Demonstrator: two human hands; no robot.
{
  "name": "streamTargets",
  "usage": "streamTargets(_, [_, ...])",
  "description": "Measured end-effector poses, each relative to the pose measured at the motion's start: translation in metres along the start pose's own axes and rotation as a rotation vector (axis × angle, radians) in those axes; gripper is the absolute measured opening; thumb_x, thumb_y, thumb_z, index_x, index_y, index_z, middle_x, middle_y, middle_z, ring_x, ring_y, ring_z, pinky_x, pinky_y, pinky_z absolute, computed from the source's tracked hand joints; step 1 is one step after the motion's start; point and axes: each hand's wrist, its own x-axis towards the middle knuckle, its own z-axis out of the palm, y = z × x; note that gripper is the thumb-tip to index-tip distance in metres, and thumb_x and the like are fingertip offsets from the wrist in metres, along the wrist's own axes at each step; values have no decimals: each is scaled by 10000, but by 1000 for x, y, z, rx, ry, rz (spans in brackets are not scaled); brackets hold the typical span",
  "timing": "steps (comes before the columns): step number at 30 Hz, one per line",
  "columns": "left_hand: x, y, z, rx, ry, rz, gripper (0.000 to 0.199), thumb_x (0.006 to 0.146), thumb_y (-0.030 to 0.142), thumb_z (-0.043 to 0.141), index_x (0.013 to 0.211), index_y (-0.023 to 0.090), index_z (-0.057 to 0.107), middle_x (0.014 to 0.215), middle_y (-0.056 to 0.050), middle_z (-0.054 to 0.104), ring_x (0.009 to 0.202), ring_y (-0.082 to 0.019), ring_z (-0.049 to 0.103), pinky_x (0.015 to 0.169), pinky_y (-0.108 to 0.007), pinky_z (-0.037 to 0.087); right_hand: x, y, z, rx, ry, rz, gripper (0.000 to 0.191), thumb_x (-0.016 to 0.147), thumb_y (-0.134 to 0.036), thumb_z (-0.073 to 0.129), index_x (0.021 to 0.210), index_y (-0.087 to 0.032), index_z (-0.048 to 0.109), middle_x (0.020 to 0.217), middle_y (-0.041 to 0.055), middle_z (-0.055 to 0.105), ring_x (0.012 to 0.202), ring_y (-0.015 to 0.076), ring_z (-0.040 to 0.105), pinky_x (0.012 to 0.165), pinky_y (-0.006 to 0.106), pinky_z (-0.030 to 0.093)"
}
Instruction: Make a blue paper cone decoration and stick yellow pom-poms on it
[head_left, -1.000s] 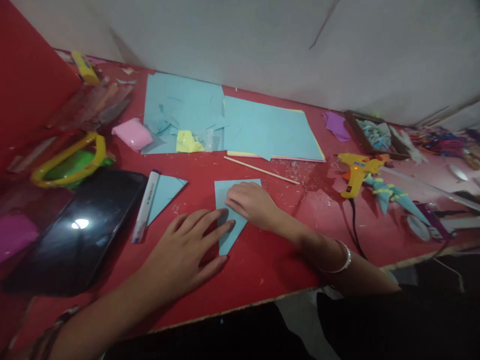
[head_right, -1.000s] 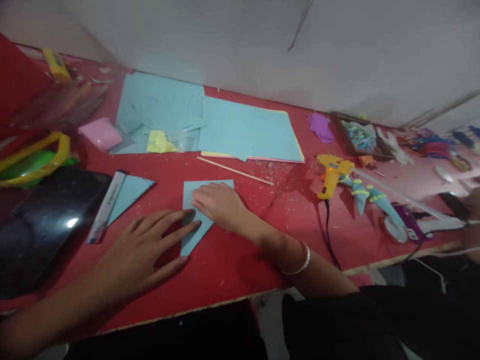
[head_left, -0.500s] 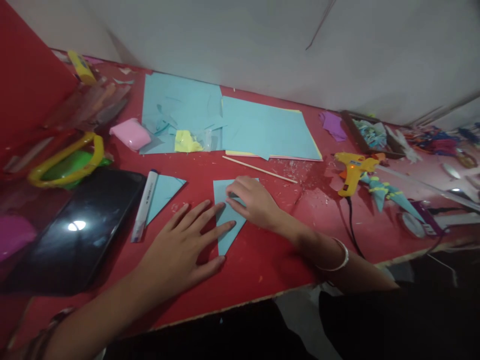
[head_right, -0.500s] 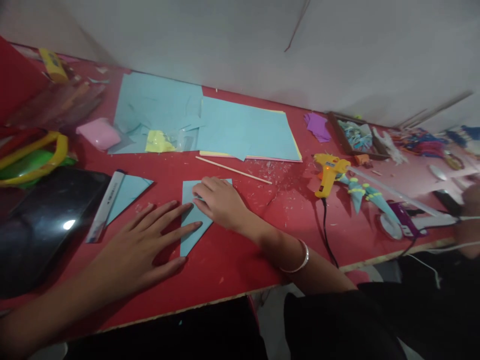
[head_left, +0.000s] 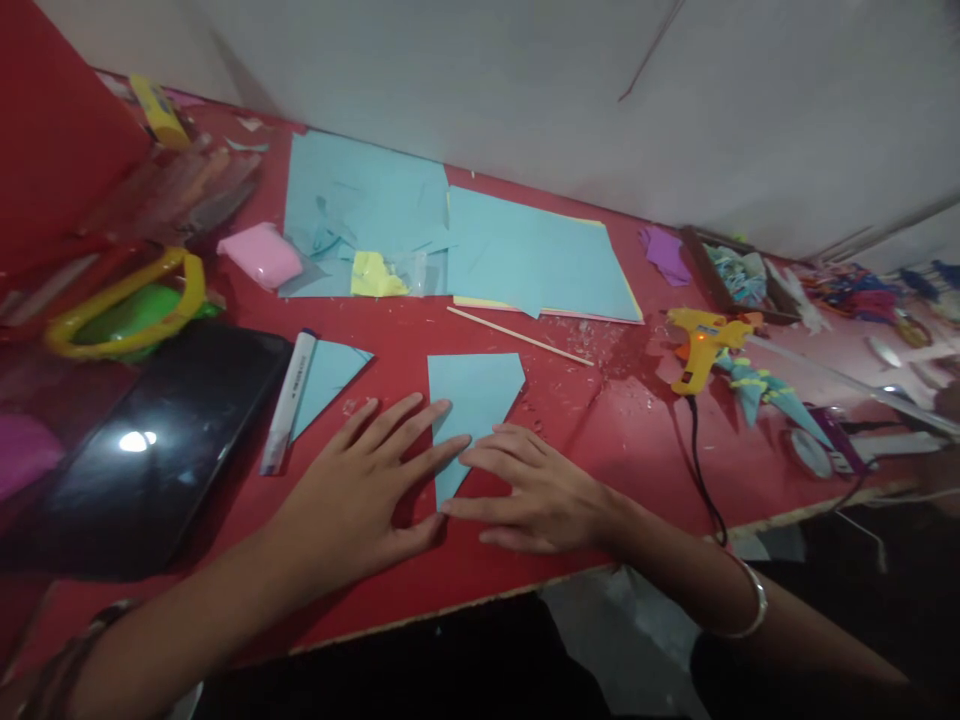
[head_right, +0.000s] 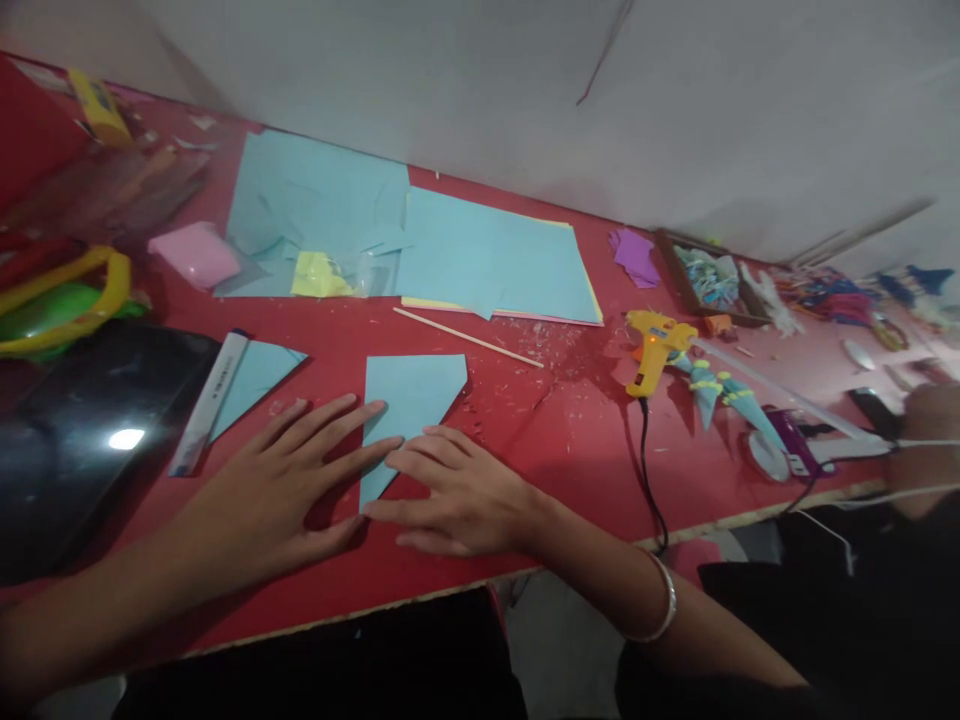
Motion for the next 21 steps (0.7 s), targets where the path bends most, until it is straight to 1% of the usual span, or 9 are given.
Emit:
streamTargets(4, [1, 0, -1, 27, -8, 10, 565, 773, 476, 472, 1311, 330, 379, 1416, -51, 350, 1275, -291, 323, 1006, -505, 249, -4, 6, 3, 11, 38, 45, 322, 863, -381, 453, 1166, -325, 546, 1212, 66, 416, 1105, 209, 353, 975, 415, 319])
streamTargets(9, [2, 0, -1, 31, -31, 4, 574, 769, 462, 483, 1319, 362, 352, 1432, -43, 319, 1279, -292, 318, 1002, -507, 249, -11, 20, 2, -47, 128, 162, 283, 857, -368, 462, 1097, -327, 607, 1192, 68, 415, 1093, 225, 361, 973, 427, 324])
streamTargets(12, [1, -1, -1, 36, -41, 5, 588, 774, 469, 474, 1333, 369, 319, 1440, -41, 304, 1289, -288, 302, 1003, -508, 247, -17, 31, 0, -83, 151, 251, 285, 858, -357, 457, 1088, -319, 620, 1226, 70, 389, 1114, 246, 357, 965, 440, 325])
streamTargets(16, [1, 0, -1, 30, -42, -7, 577, 775, 483, 470, 1324, 369, 337, 1438, -36, 308, 1294, -290, 291, 1010, -510, 237, -26, 48, -3, -162, 188, 408, 290, 864, -331, 438, 1085, -312, 626, 1293, 67, 300, 1157, 276, 337, 969, 477, 299])
streamTargets(21, [2, 0, -2, 15, -48, -9, 567, 775, 481, 473, 1317, 370, 348, 1435, -32, 316, 1293, -290, 290, 1015, -513, 230, -34, 62, -4, -237, 197, 516, 301, 863, -294, 440, 1116, -312, 601, 1300, 65, 284, 1182, 271, 329, 984, 476, 296])
